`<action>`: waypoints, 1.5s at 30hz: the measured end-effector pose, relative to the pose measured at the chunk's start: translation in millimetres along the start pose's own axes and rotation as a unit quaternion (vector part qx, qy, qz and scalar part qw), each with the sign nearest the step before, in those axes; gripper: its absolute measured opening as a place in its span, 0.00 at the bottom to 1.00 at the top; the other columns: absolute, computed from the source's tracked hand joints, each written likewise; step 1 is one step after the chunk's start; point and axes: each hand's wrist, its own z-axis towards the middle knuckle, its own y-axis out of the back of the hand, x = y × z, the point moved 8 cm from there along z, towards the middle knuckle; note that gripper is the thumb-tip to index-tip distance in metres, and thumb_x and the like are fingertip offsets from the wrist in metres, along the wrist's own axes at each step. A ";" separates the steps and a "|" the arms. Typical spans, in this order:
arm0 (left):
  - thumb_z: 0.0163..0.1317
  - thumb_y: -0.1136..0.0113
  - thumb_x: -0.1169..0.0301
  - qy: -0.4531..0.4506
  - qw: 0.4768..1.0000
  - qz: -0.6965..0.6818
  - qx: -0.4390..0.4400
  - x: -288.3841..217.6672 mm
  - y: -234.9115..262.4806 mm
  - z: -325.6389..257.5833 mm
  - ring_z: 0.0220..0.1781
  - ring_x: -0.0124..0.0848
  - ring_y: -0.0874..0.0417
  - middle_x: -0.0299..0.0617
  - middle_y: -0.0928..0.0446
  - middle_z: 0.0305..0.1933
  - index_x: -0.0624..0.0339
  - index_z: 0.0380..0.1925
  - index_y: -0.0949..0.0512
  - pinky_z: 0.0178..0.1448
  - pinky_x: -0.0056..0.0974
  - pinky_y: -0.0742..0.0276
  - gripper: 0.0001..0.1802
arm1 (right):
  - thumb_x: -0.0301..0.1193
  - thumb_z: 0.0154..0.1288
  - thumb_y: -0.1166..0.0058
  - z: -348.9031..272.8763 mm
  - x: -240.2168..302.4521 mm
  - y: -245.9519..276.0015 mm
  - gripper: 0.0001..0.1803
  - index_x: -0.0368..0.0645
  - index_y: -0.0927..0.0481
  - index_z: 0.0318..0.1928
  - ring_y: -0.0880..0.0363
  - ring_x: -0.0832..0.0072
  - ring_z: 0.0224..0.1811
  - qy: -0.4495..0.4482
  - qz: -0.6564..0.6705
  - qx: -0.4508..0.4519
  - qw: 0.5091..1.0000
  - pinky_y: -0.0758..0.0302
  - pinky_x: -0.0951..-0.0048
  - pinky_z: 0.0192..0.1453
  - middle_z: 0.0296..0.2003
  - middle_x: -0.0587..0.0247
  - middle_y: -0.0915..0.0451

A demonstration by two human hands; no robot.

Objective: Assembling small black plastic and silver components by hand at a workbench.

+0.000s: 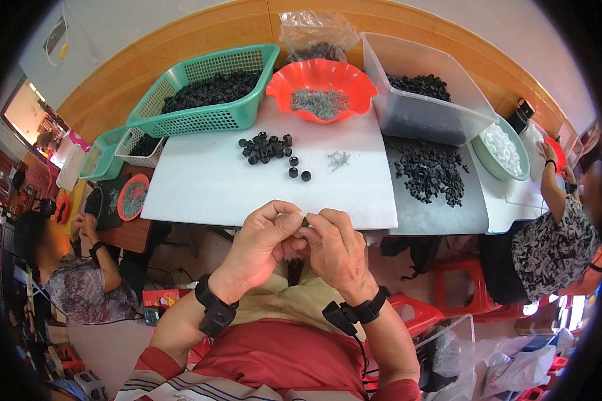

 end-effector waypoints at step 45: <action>0.60 0.36 0.76 -0.329 0.589 0.734 0.081 -48.3 -38.2 43.2 0.45 0.46 0.20 0.46 0.22 0.43 0.65 0.41 0.18 0.50 0.46 0.22 0.09 | 0.21 0.71 0.42 -24.2 -55.8 10.2 0.07 0.32 0.22 0.47 0.17 0.79 0.30 -0.231 0.221 -0.082 0.944 0.23 0.81 0.31 0.43 0.58 0.23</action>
